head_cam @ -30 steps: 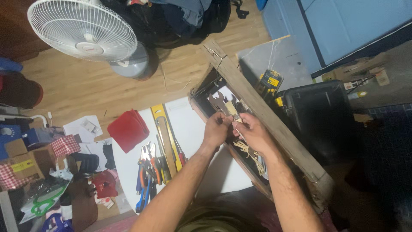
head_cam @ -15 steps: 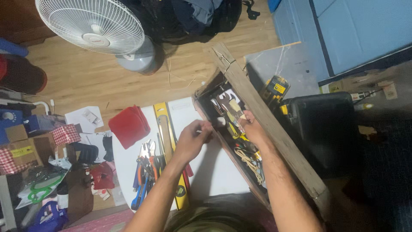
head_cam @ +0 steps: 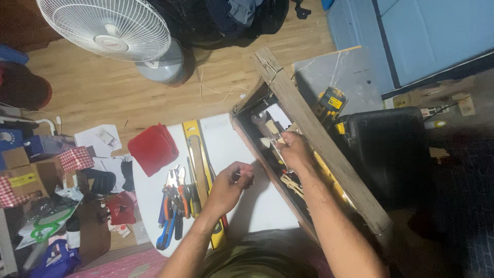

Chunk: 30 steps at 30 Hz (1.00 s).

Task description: The person empties a toolbox and reorganizes its contents. They pick up various tools including pliers, screwdrivers, a level, and a drill bit set, wipe the level with a red cloth, and place each item back into the toolbox in an orderly manner.

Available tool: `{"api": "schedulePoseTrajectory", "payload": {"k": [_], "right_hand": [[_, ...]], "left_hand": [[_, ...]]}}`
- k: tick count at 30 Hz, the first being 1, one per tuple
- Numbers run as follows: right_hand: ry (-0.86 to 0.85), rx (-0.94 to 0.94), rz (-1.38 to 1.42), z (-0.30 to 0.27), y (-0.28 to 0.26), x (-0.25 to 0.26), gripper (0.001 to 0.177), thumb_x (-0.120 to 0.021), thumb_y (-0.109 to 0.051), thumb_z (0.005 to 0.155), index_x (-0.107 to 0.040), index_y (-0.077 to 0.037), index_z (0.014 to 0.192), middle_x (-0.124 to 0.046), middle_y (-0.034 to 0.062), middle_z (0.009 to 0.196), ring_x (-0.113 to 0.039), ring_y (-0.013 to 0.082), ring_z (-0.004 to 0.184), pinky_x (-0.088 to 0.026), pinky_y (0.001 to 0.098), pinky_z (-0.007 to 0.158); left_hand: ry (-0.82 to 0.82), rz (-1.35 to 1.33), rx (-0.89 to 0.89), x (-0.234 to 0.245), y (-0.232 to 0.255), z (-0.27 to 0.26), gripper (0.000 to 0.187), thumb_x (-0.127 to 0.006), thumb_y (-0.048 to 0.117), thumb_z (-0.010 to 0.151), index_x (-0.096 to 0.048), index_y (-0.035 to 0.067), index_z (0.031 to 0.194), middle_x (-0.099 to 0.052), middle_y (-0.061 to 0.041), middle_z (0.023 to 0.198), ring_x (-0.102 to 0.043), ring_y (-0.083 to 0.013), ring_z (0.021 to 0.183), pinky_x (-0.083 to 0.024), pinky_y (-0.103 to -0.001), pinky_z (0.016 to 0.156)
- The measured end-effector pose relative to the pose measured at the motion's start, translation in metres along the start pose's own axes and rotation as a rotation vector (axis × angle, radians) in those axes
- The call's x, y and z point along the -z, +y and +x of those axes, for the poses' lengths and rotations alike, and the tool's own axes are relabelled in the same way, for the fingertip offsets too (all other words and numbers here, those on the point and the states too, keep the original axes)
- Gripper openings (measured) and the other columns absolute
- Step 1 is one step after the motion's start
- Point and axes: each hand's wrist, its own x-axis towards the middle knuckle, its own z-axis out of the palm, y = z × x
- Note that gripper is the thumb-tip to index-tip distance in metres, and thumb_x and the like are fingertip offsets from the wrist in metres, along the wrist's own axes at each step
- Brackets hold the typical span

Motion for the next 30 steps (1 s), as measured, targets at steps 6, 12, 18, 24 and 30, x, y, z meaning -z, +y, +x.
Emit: {"api": "schedulePoseTrajectory", "payload": {"k": [6,12,18,24,30], "right_hand": [[-0.052,0.092,-0.02,0.004,0.0,-0.007,0.034,-0.068,-0.01,0.091,-0.065,-0.003,0.124,-0.077,0.0143,0.115,-0.074,0.0214,0.108,-0.054,0.0326,0.094],[0.094,0.189,-0.315,-0.009,-0.042,-0.004,0.033,-0.072,-0.011,0.087,-0.07,-0.008,0.12,-0.074,0.0167,0.112,-0.069,0.0311,0.108,-0.051,0.0408,0.094],[0.055,0.166,-0.452,-0.011,-0.059,0.006,0.033,-0.073,-0.012,0.085,-0.072,-0.013,0.118,-0.073,0.0171,0.115,-0.067,0.0362,0.109,-0.051,0.0463,0.093],[0.148,0.26,-0.458,-0.016,-0.058,0.011,0.029,-0.068,-0.014,0.091,-0.072,-0.008,0.119,-0.072,0.0215,0.113,-0.068,0.0392,0.107,-0.052,0.0479,0.092],[0.112,0.025,-0.668,-0.041,-0.076,0.02,0.027,-0.068,-0.019,0.093,-0.07,-0.01,0.119,-0.073,0.0229,0.104,-0.068,0.0414,0.103,-0.051,0.0509,0.09]], "left_hand": [[-0.027,0.068,-0.003,-0.004,0.004,0.01,0.024,-0.063,0.018,0.098,-0.068,0.002,0.115,-0.073,-0.004,0.084,-0.068,-0.0102,0.078,-0.055,-0.026,0.072],[-0.039,0.096,0.038,-0.006,0.011,0.012,0.024,-0.061,0.018,0.099,-0.068,0.002,0.116,-0.074,-0.003,0.088,-0.07,-0.0106,0.08,-0.056,-0.026,0.073],[-0.041,0.078,0.024,-0.008,0.009,0.012,0.024,-0.063,0.016,0.098,-0.068,0.001,0.115,-0.073,-0.005,0.091,-0.07,-0.0113,0.082,-0.056,-0.027,0.073],[-0.041,0.067,0.0,-0.007,0.006,0.012,0.023,-0.063,0.016,0.098,-0.067,0.001,0.116,-0.072,-0.004,0.091,-0.07,-0.0118,0.082,-0.056,-0.028,0.073],[-0.036,0.075,-0.02,-0.005,0.005,0.011,0.023,-0.063,0.016,0.098,-0.068,0.001,0.115,-0.072,-0.004,0.089,-0.071,-0.0118,0.082,-0.057,-0.028,0.073]]}}
